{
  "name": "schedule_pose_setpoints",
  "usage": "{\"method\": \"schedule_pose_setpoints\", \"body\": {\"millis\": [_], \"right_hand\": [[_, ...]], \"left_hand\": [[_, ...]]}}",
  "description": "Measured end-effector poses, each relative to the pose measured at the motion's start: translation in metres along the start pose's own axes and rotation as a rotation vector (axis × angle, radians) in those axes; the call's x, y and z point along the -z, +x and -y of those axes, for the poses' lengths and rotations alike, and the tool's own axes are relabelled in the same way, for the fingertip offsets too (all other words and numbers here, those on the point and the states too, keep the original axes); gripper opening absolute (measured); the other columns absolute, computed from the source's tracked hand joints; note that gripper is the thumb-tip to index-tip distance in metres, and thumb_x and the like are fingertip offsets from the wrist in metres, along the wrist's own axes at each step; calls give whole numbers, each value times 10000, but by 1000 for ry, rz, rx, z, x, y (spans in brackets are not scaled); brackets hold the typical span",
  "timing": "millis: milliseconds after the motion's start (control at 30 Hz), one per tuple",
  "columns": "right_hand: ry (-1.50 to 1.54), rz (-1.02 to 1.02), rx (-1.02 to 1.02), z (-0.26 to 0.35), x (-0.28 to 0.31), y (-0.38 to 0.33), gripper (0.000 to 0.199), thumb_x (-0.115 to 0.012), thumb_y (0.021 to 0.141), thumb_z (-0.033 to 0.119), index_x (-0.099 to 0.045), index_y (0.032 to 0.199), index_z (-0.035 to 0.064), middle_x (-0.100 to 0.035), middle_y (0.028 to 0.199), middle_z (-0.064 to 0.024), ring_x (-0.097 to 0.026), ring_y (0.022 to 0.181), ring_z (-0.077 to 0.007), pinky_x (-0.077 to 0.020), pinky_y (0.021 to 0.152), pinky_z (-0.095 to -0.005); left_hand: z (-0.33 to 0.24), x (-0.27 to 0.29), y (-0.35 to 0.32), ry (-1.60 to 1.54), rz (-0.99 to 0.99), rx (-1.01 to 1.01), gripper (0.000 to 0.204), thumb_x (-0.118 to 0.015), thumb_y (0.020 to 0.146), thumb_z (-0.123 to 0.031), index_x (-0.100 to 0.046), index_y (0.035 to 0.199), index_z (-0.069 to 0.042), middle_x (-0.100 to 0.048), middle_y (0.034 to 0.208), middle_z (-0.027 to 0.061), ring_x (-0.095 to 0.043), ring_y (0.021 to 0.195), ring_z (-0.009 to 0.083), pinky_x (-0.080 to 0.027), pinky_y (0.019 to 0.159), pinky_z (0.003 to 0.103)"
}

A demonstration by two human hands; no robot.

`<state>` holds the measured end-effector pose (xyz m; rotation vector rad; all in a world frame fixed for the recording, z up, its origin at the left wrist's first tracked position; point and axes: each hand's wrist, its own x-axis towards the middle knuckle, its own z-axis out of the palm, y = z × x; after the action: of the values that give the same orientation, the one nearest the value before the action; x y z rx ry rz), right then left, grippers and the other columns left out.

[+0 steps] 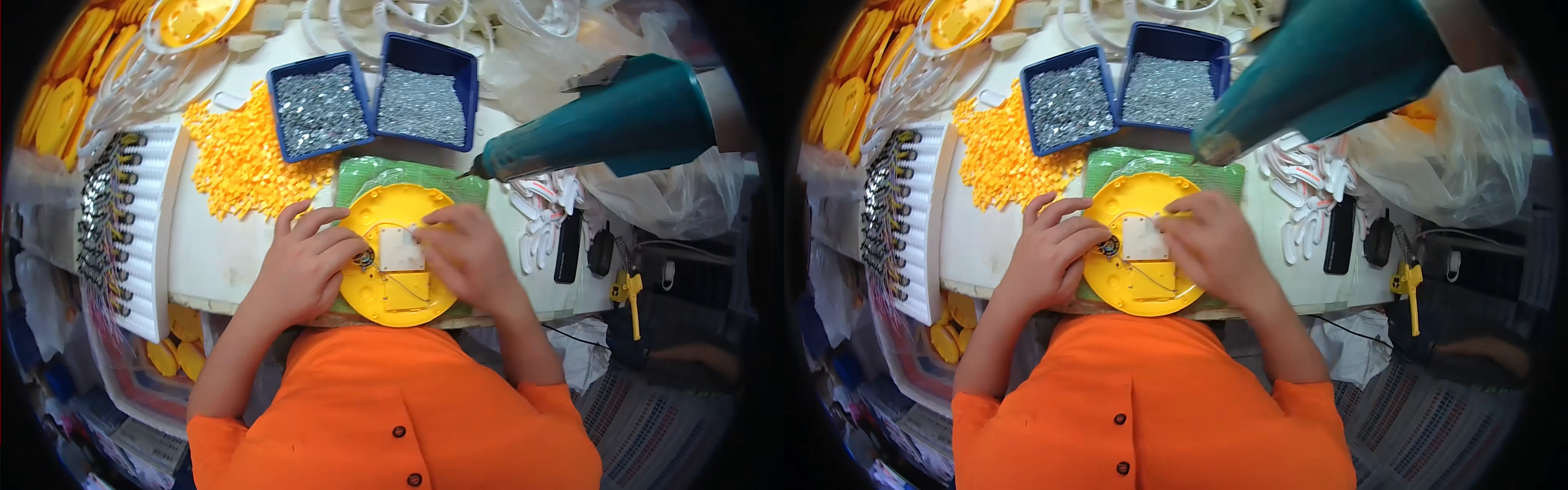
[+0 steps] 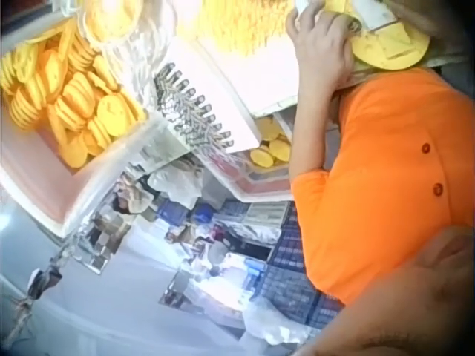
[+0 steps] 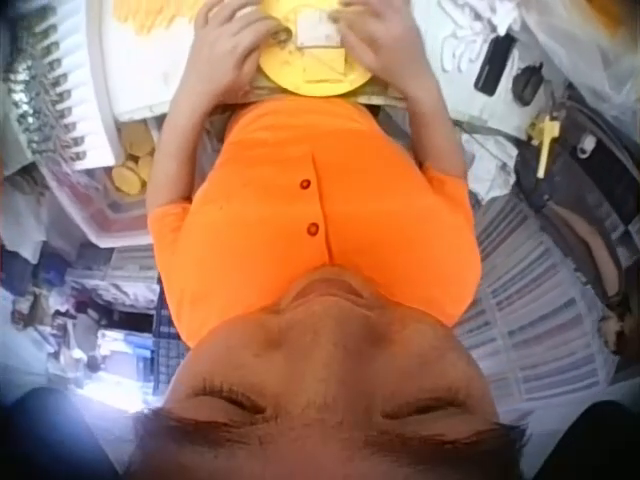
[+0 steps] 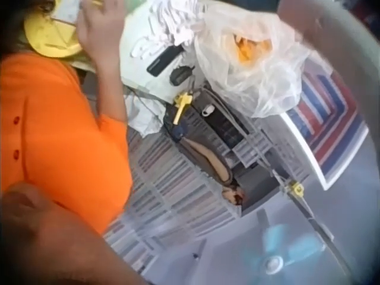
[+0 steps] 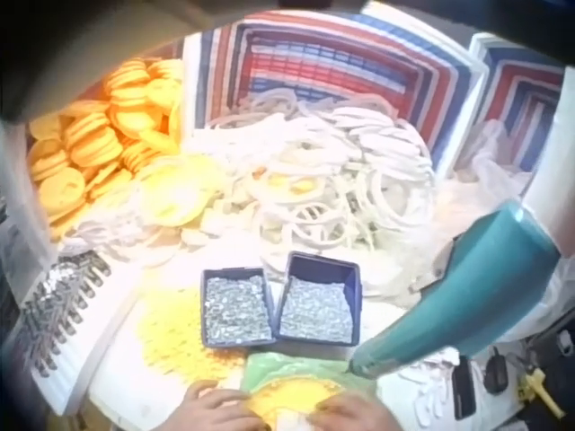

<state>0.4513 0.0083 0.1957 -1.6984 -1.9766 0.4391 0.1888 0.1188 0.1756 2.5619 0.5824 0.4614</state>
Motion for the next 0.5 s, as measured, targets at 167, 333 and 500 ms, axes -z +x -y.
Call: {"method": "schedule_pose_setpoints", "body": {"millis": [167, 333, 500], "right_hand": [[22, -114, 64, -8, 0, -13, 305, -746, 853, 170, -711, 1133, 55, -677, 1127, -117, -617, 1097, -345, -480, 982, -440], [-427, -405, -126, -93, 43, 10, 103, -675, 815, 8, -705, 909, 40, -643, 965, -121, -615, 963, -346, -500, 785, -428], [-799, -178, -158, -164, 63, 17, 180, -675, 777, 68, -748, 939, 101, -655, 1071, -110, -614, 1035, -341, -500, 845, -470]], "left_hand": [[-2, -6, -9, -80, -20, 76, 354, -647, 801, -141, -680, 1151, -100, -681, 1125, 57, -538, 1297, 316, -263, 1173, 549], [-12, -22, -14, -197, -99, 156, 444, -693, 831, -271, -652, 1226, -73, -651, 1160, 121, -510, 1302, 374, -246, 1176, 561], [-10, -42, -19, -187, -220, 127, 560, -721, 825, -306, -595, 1300, -39, -629, 1168, 154, -515, 1238, 424, -332, 1125, 537]]}}
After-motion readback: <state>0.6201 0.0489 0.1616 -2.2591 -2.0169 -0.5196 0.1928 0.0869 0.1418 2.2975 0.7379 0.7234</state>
